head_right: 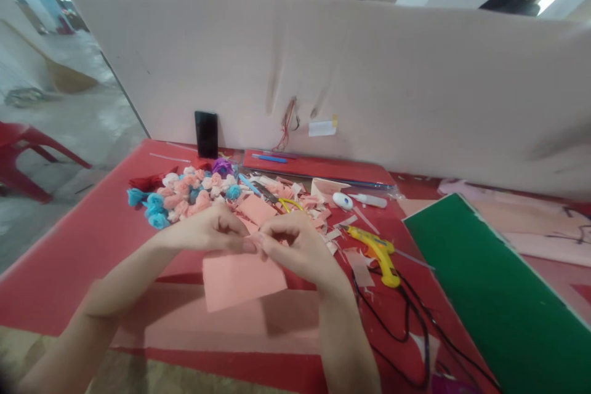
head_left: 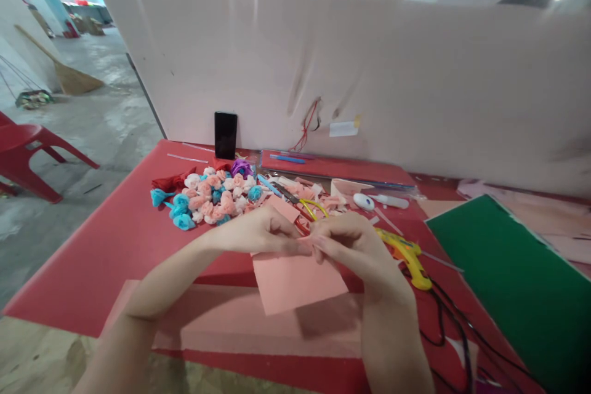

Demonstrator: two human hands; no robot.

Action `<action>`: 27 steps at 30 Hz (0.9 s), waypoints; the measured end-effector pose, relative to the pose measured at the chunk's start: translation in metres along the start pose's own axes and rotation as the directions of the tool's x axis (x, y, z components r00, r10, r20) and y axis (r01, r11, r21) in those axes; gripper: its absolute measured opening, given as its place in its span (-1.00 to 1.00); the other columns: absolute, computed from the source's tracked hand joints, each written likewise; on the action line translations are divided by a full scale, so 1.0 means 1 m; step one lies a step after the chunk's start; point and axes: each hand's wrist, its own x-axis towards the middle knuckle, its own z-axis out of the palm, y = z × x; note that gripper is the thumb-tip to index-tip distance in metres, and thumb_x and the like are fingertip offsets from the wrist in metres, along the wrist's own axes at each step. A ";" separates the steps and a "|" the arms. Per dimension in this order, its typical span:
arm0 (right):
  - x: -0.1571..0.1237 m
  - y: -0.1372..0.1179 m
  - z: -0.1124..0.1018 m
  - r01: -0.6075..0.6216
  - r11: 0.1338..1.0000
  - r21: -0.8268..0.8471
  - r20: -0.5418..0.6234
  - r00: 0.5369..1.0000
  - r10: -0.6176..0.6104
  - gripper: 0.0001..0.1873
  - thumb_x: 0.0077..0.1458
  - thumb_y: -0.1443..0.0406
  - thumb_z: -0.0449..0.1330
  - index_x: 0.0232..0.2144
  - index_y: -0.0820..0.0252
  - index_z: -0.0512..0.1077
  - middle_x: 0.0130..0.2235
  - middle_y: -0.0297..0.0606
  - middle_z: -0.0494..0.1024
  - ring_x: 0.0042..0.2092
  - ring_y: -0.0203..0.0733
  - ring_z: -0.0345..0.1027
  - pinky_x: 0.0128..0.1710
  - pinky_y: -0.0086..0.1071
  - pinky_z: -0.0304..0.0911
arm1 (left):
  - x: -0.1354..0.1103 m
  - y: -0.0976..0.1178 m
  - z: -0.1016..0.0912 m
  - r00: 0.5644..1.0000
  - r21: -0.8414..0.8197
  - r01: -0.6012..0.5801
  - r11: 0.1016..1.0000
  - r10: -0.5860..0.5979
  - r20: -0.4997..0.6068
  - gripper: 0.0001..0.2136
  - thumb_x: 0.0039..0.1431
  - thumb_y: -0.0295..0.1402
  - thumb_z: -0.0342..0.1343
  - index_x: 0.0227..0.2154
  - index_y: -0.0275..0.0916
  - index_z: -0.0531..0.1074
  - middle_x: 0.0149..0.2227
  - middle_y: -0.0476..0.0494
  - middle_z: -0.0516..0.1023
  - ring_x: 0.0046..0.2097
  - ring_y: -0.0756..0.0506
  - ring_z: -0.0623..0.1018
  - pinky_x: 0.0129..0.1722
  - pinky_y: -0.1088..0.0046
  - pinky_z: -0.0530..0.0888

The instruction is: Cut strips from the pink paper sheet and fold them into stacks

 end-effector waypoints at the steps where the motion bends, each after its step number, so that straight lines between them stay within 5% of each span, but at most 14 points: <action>1: -0.001 0.000 -0.002 -0.003 1.000 -0.005 -0.008 1.000 0.003 -0.68 0.00 0.33 0.06 -0.75 0.21 0.31 -0.71 -0.40 0.28 -0.63 -0.41 0.11 -0.61 -0.47 0.00 | 0.000 0.001 -0.001 1.000 -0.017 0.020 1.000 -0.020 0.012 -0.63 0.06 -0.20 0.13 -0.70 -0.31 0.24 -0.75 0.14 0.11 -0.68 0.15 0.09 -0.71 0.58 -0.03; 15: -0.007 0.005 -0.023 0.023 0.999 -0.024 0.009 1.000 -0.022 -0.63 0.13 0.25 0.07 -0.70 0.18 0.28 -0.64 -0.41 0.26 -0.55 -0.39 0.14 -0.54 -0.45 0.03 | -0.005 0.005 -0.007 0.995 -0.009 0.089 0.996 -0.088 0.048 -0.68 0.07 -0.22 0.11 -0.68 -0.31 0.30 -0.71 0.09 0.23 -0.64 0.13 0.19 -0.66 0.58 0.06; 22: 0.003 0.007 -0.014 -0.023 0.996 -0.092 0.358 0.932 0.055 -0.70 0.15 0.20 0.07 -0.54 0.19 0.44 -0.43 -0.29 0.48 -0.37 -0.33 0.33 -0.37 -0.45 0.19 | -0.001 0.001 -0.004 0.993 0.125 0.057 0.990 -0.070 0.100 -0.76 0.06 -0.37 0.09 -0.66 -0.34 0.37 -0.69 0.11 0.21 -0.61 0.14 0.16 -0.63 0.62 0.09; 27: 0.005 0.008 -0.007 -0.010 0.992 -0.125 0.407 0.911 0.061 -0.67 0.15 0.24 0.04 -0.60 0.21 0.38 -0.53 -0.32 0.43 -0.45 -0.35 0.29 -0.40 -0.45 0.19 | 0.001 0.003 -0.002 0.988 0.166 0.038 0.985 -0.062 0.142 -0.80 0.08 -0.42 0.07 -0.62 -0.35 0.42 -0.70 0.13 0.17 -0.61 0.15 0.10 -0.63 0.62 0.08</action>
